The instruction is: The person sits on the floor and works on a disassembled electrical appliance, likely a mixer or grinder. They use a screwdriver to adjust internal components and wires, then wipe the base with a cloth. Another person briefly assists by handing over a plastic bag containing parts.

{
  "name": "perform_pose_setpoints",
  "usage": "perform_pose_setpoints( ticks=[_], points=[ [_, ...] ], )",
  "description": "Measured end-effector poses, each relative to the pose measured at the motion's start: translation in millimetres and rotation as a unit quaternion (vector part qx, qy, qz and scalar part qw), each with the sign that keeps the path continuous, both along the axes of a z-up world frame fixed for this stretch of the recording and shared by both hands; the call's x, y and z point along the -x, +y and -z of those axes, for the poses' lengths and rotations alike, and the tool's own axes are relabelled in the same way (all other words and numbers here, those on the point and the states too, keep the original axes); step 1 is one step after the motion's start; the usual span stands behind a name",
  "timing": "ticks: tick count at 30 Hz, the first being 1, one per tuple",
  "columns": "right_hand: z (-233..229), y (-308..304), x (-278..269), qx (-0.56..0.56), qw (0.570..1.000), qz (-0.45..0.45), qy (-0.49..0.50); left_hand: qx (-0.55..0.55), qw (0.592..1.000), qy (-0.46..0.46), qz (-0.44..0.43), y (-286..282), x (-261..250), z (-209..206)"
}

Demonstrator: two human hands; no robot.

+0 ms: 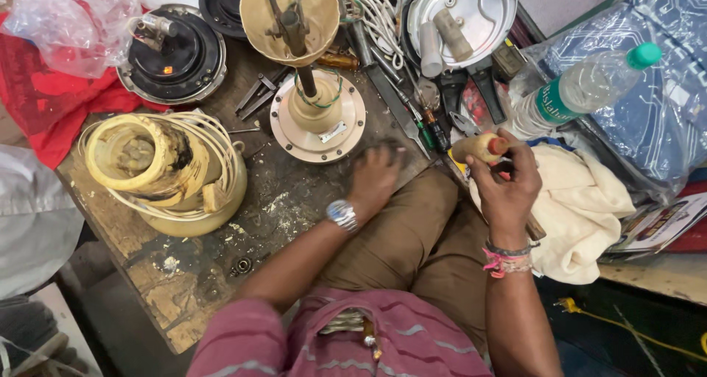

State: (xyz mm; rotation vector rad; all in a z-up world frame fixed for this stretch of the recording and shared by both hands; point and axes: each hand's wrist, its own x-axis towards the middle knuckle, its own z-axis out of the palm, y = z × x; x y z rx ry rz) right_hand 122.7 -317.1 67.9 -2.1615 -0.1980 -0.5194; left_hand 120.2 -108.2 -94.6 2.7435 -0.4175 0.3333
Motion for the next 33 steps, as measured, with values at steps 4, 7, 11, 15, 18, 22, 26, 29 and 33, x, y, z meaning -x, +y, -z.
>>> perform_pose_setpoints(
  ticks=[4, 7, 11, 15, 18, 22, 26, 29, 33],
  points=[
    [0.7, 14.5, -1.5, 0.047, 0.997, -0.042, -0.054, -0.025, 0.992, 0.027, -0.117, 75.1, 61.9, 2.9],
    [-3.9, 21.5, 3.1, 0.024, 0.999, -0.026, 0.037, -0.083, 0.963, 0.142, -0.212, 123.5, 91.1, -28.6],
    [-8.5, 20.6, 9.1, 0.023, 0.998, -0.048, -0.021, -0.009, 0.977, 0.089, -0.194, 128.4, 105.7, -77.7],
    [-15.1, 21.4, 10.1, 0.021, 0.998, -0.04, -0.031, 0.319, 0.916, 0.22, -0.107, 28.4, 62.9, -63.9],
    [-19.0, 24.0, 11.2, 0.025, 0.998, -0.038, -0.031, 0.089, 0.995, -0.018, 0.032, -11.4, 16.3, -40.3],
    [-15.8, 18.6, 10.0, 0.02, 0.998, -0.045, -0.033, 0.034, 0.999, 0.037, -0.008, -11.3, -8.3, -15.1],
    [-7.0, 20.8, 4.7, 0.018, 0.997, -0.062, -0.04, -0.026, 0.995, 0.08, -0.044, 39.0, 9.8, -6.9],
    [6.9, 28.3, -1.4, 0.051, 0.994, -0.082, -0.049, -0.053, 0.991, 0.1, -0.067, 69.7, 35.3, -1.4],
    [38.0, 42.1, -24.2, 0.063, 0.993, -0.104, 0.01, -0.114, 0.979, 0.121, -0.12, 121.4, 74.9, -4.4]
  ],
)
